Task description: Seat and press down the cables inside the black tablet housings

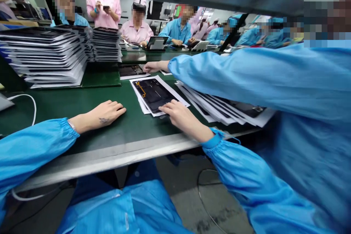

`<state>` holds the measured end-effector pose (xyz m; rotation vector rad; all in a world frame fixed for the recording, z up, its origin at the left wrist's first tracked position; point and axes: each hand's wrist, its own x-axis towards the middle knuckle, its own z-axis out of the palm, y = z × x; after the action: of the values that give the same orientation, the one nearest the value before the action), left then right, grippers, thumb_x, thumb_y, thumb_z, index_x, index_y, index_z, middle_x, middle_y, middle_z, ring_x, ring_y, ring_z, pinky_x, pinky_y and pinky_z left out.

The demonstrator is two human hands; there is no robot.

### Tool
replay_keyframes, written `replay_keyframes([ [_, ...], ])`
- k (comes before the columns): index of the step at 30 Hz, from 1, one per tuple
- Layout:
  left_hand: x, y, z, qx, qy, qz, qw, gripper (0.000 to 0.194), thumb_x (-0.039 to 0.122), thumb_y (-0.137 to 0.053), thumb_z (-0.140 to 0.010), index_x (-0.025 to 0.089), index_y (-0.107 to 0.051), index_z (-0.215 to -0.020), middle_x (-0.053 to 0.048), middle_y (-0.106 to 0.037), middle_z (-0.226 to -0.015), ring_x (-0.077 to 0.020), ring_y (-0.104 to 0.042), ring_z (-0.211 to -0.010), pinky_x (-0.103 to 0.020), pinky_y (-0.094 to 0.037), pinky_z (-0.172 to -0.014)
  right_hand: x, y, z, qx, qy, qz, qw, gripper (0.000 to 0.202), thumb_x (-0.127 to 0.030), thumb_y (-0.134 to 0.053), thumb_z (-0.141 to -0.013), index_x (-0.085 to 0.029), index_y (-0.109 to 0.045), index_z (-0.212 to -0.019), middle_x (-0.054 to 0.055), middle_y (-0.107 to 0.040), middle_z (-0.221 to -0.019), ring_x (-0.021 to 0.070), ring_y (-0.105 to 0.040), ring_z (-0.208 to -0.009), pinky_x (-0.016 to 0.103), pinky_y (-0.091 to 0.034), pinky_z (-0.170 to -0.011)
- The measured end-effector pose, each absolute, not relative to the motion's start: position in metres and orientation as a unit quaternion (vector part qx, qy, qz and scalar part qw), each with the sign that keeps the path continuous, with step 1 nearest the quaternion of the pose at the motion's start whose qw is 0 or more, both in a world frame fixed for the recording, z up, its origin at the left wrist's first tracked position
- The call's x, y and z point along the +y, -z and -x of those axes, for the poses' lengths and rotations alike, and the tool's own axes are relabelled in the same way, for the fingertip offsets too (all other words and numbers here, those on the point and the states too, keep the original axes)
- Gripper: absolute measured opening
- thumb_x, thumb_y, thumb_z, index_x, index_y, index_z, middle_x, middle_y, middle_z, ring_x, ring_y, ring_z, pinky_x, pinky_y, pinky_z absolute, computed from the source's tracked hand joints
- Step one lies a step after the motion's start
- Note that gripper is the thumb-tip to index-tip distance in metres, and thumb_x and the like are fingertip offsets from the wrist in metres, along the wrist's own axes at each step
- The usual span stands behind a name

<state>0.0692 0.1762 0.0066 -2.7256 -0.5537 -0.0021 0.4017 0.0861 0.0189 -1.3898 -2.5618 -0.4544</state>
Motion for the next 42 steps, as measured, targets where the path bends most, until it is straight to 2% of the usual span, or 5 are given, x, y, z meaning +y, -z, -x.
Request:
replay_keyframes([
  [18,0.172,-0.01,-0.078,-0.249,0.038,0.967,0.047,0.039,0.007,-0.041,-0.095,0.016,-0.061,-0.127,-0.016,-0.064,-0.121,-0.0251,-0.061,-0.104,-0.037,-0.047,-0.087,0.106,-0.024,-0.403,-0.897,0.186,0.398,0.054,0.037,0.01,-0.043,-0.073,-0.017,-0.061,-0.091,0.009,-0.062,-0.097,0.0218,-0.049,-0.085,0.033,-0.034,-0.075],
  [25,0.176,-0.007,-0.086,-0.32,0.151,0.92,-0.167,0.029,0.027,-0.045,-0.099,0.017,-0.067,-0.116,-0.014,-0.068,-0.119,-0.0279,-0.064,-0.11,-0.046,-0.047,-0.1,0.114,-0.036,-0.397,-0.86,0.179,0.442,0.181,0.039,0.009,-0.04,-0.07,-0.02,-0.054,-0.092,0.008,-0.055,-0.092,0.0219,-0.051,-0.089,0.031,-0.04,-0.078],
  [30,0.177,-0.014,-0.105,-0.362,0.228,0.813,-0.395,0.057,0.052,-0.022,-0.106,0.012,-0.055,-0.132,-0.018,-0.074,-0.108,-0.0234,-0.074,-0.094,-0.037,-0.059,-0.084,0.115,-0.041,-0.37,-0.843,0.182,0.441,0.247,0.037,0.008,-0.039,-0.072,-0.02,-0.053,-0.09,0.008,-0.053,-0.089,0.0231,-0.049,-0.088,0.033,-0.04,-0.077],
  [34,0.176,-0.023,-0.128,-0.363,0.267,0.736,-0.505,0.053,0.053,-0.034,-0.104,0.011,-0.058,-0.127,-0.018,-0.075,-0.108,-0.024,-0.075,-0.096,-0.036,-0.06,-0.083,0.099,-0.036,-0.33,-0.864,0.184,0.398,0.247,0.032,0.007,-0.041,-0.078,-0.019,-0.058,-0.086,0.009,-0.057,-0.086,0.0238,-0.048,-0.082,0.036,-0.038,-0.073],
  [42,0.099,-0.038,-0.067,-0.44,0.347,0.628,-0.54,0.043,0.033,-0.065,-0.087,0.015,-0.057,-0.125,-0.008,-0.074,-0.106,-0.022,-0.072,-0.093,-0.033,-0.059,-0.08,0.012,-0.037,-0.313,-0.833,0.003,0.35,0.429,0.037,-0.038,-0.037,-0.107,-0.019,-0.063,-0.125,0.01,-0.067,-0.107,0.0225,-0.062,-0.097,0.036,-0.05,-0.08],
])
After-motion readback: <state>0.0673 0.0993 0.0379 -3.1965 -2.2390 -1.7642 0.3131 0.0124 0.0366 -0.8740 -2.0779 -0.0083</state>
